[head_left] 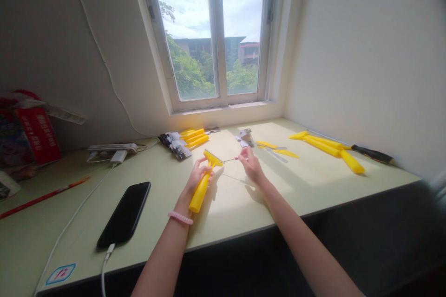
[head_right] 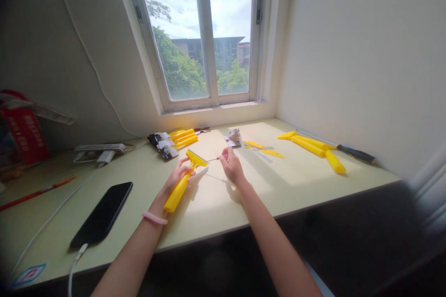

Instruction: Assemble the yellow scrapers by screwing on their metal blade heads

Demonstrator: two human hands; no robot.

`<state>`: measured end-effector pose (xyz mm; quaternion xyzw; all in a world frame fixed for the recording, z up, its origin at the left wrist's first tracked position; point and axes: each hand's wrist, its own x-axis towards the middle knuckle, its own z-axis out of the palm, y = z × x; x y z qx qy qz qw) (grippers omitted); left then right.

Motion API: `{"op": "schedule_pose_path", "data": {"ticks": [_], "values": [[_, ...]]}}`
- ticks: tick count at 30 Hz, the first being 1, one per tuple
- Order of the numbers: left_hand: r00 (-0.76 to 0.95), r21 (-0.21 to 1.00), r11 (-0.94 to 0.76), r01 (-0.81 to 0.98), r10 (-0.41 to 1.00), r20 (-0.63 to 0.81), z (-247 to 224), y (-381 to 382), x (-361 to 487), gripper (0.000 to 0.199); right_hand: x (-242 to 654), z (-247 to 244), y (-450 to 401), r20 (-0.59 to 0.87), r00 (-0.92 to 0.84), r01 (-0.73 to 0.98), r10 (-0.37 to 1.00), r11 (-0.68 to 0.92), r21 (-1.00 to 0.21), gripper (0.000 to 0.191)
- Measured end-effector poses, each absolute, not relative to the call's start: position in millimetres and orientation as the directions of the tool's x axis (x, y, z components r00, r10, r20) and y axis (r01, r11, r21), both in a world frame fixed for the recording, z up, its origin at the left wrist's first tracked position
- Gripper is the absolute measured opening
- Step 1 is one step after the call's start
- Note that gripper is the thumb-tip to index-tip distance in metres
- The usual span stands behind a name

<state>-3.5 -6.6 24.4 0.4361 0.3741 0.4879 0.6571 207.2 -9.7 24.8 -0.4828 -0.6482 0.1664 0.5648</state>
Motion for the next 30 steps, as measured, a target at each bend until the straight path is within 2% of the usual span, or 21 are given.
{"op": "schedule_pose_path", "data": {"ticks": [13,22,30], "values": [[0.244,0.926,0.122,-0.357,0.969,-0.034,20.7,-2.7,-3.4,0.053,208.8,22.5,-8.1,0.606,0.155,0.459,0.781,0.486,-0.744,0.021],[0.210,0.906,0.119,-0.407,0.977,-0.034,23.7,-3.7,-1.4,0.050,206.8,24.5,-10.5,0.589,0.087,0.425,0.803,0.505,-0.751,0.017],[0.203,0.914,0.118,-0.388,0.978,-0.041,19.6,-0.5,-2.0,0.052,209.9,22.4,-3.6,0.561,0.179,0.392,0.808,0.464,-0.794,0.024]]}}
